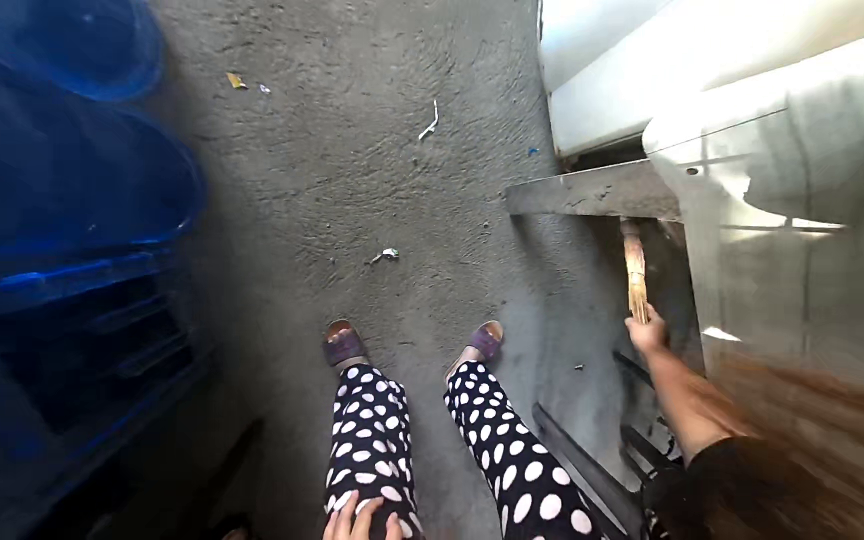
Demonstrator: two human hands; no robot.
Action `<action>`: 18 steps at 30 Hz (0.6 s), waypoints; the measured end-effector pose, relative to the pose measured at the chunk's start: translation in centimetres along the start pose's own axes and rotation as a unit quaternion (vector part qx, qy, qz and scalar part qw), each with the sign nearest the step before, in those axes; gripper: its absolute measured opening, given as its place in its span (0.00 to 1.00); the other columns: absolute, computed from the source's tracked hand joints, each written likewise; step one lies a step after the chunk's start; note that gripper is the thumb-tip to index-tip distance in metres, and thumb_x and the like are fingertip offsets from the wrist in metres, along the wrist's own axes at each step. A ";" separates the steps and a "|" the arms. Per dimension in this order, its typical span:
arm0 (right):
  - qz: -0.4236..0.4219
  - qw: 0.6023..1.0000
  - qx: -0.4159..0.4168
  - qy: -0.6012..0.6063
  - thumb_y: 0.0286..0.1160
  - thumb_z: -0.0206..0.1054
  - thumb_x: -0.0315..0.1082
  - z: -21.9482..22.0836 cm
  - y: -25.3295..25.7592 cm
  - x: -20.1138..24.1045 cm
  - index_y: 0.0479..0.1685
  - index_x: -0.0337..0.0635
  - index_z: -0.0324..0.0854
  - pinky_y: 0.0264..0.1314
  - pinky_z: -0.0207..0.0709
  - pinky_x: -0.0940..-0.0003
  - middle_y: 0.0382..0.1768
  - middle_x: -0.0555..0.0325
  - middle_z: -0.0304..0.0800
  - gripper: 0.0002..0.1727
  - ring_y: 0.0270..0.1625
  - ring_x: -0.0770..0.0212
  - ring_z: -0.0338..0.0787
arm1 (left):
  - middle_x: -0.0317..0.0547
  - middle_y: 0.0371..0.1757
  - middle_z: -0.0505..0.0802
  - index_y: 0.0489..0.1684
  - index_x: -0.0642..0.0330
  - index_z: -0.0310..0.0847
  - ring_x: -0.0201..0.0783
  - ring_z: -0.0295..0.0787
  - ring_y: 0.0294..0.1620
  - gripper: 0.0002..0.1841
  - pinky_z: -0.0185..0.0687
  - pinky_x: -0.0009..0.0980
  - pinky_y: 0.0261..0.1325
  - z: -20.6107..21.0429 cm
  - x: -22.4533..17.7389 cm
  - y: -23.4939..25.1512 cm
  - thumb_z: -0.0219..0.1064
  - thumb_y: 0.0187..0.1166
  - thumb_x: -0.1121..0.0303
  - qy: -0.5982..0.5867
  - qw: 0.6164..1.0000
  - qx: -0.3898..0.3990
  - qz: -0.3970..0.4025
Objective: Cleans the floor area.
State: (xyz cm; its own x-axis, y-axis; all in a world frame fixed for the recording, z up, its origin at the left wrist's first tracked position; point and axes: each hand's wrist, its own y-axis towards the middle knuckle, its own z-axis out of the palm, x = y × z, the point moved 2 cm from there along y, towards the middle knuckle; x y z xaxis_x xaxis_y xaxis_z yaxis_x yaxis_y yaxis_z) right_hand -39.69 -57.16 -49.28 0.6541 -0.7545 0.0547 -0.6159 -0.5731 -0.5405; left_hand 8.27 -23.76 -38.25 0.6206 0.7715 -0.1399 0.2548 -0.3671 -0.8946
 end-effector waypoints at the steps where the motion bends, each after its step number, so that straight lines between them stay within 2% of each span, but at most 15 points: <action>1: 0.039 0.999 -0.009 0.032 0.78 0.67 0.26 0.2 -0.2 1.1 0.88 0.39 0.63 0.67 0.79 0.46 0.71 0.34 0.80 0.35 0.66 0.44 0.85 | 0.62 0.82 0.78 0.62 0.57 0.90 0.68 0.66 0.86 0.23 0.59 0.62 0.86 -0.2 0.0 0.2 0.67 0.79 0.52 0.008 1.000 0.011 -0.001; 2: 0.071 0.995 -0.007 0.065 0.82 0.64 0.29 0.7 -0.1 3.0 0.86 0.39 0.64 0.49 0.78 0.52 0.61 0.38 0.80 0.31 0.49 0.51 0.82 | 0.62 0.82 0.78 0.62 0.57 0.90 0.68 0.67 0.86 0.23 0.59 0.62 0.86 -0.1 0.4 0.3 0.67 0.78 0.51 0.017 1.000 0.010 0.004; 3: 0.096 0.991 0.005 0.091 0.86 0.61 0.34 1.2 0.1 5.4 0.83 0.39 0.64 0.40 0.75 0.58 0.53 0.43 0.77 0.27 0.39 0.56 0.76 | 0.62 0.81 0.79 0.61 0.57 0.91 0.67 0.68 0.85 0.23 0.60 0.62 0.85 0.0 0.8 0.5 0.67 0.78 0.51 0.021 1.000 0.002 0.009; 5: 0.102 0.991 0.032 0.083 0.88 0.60 0.37 2.2 1.2 10.4 0.77 0.36 0.67 0.38 0.72 0.63 0.47 0.49 0.73 0.24 0.35 0.60 0.73 | 0.62 0.79 0.82 0.59 0.56 0.92 0.68 0.70 0.83 0.22 0.63 0.63 0.83 0.2 1.4 0.7 0.68 0.76 0.51 0.028 0.999 -0.020 0.024; 6: 0.082 0.994 0.044 0.050 0.87 0.62 0.35 2.6 1.8 12.1 0.78 0.37 0.69 0.47 0.75 0.60 0.53 0.46 0.76 0.24 0.44 0.57 0.78 | 0.61 0.79 0.82 0.59 0.55 0.92 0.68 0.70 0.84 0.22 0.63 0.64 0.83 0.1 1.3 0.8 0.68 0.76 0.51 0.029 0.999 -0.021 0.022; 7: 0.048 0.997 0.055 0.008 0.83 0.66 0.31 3.0 2.4 12.5 0.81 0.38 0.70 0.64 0.77 0.50 0.67 0.37 0.80 0.27 0.62 0.48 0.83 | 0.60 0.79 0.82 0.58 0.55 0.92 0.68 0.69 0.84 0.21 0.63 0.65 0.82 -0.2 1.2 0.8 0.69 0.76 0.51 0.029 0.999 -0.019 0.017; 8: 0.006 0.997 0.067 -0.037 0.79 0.68 0.28 3.3 2.7 11.5 0.85 0.42 0.68 0.77 0.73 0.43 0.75 0.34 0.78 0.32 0.76 0.42 0.80 | 0.59 0.80 0.82 0.58 0.55 0.92 0.68 0.68 0.84 0.21 0.64 0.65 0.81 -0.4 1.1 0.7 0.69 0.76 0.51 0.030 0.999 -0.015 0.012; 10: -0.049 0.995 0.072 -0.058 0.76 0.69 0.26 3.3 2.2 6.1 0.91 0.43 0.61 0.83 0.68 0.40 0.80 0.32 0.74 0.40 0.81 0.38 0.76 | 0.60 0.79 0.82 0.57 0.56 0.92 0.69 0.69 0.84 0.20 0.65 0.66 0.80 -0.6 0.8 0.7 0.70 0.75 0.53 0.026 0.999 -0.020 0.010; 13: -0.006 0.999 0.049 0.004 0.77 0.68 0.23 2.6 -1.5 -2.5 0.91 0.37 0.59 0.80 0.71 0.41 0.79 0.30 0.74 0.39 0.79 0.37 0.78 | 0.63 0.77 0.83 0.53 0.59 0.93 0.71 0.71 0.82 0.19 0.65 0.68 0.77 -0.2 0.8 0.6 0.71 0.73 0.55 0.009 0.999 -0.043 0.008; 14: 0.042 0.997 0.053 0.021 0.79 0.66 0.24 2.8 -3.2 -4.0 0.91 0.38 0.59 0.76 0.74 0.41 0.77 0.30 0.75 0.38 0.75 0.38 0.81 | 0.63 0.77 0.83 0.52 0.59 0.93 0.72 0.71 0.81 0.19 0.66 0.69 0.76 -0.1 0.9 0.6 0.71 0.72 0.55 0.005 0.999 -0.048 0.011; 15: 0.102 0.992 0.061 0.032 0.82 0.65 0.27 3.4 -5.0 -4.5 0.90 0.39 0.60 0.66 0.79 0.43 0.73 0.31 0.78 0.35 0.66 0.41 0.84 | 0.63 0.76 0.84 0.52 0.58 0.93 0.72 0.72 0.81 0.19 0.67 0.69 0.74 0.0 1.1 0.7 0.71 0.72 0.54 0.006 0.999 -0.050 0.013; 17: 0.194 0.976 0.087 0.049 0.87 0.62 0.34 5.4 -8.5 -3.2 0.79 0.38 0.69 0.41 0.77 0.58 0.50 0.44 0.79 0.24 0.38 0.56 0.79 | 0.59 0.79 0.82 0.56 0.55 0.92 0.68 0.70 0.83 0.20 0.67 0.68 0.76 -0.5 1.1 0.9 0.70 0.74 0.52 0.008 1.000 -0.016 -0.001; 18: 0.221 0.967 0.110 0.062 0.87 0.62 0.37 6.5 -10.4 -2.0 0.72 0.37 0.71 0.32 0.73 0.65 0.40 0.52 0.75 0.20 0.29 0.62 0.74 | 0.58 0.81 0.80 0.59 0.54 0.92 0.66 0.68 0.85 0.21 0.66 0.67 0.78 -0.9 0.9 1.0 0.69 0.75 0.52 0.008 1.000 0.008 -0.014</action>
State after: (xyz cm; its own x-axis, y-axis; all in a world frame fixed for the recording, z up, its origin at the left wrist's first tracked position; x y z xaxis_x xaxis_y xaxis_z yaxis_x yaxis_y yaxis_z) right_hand -31.73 -47.61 -49.23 0.2835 -0.9501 -0.1298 -0.7053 -0.1149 -0.6995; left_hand 9.74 -23.85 -38.88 0.6260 0.7722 -0.1084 0.2593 -0.3372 -0.9050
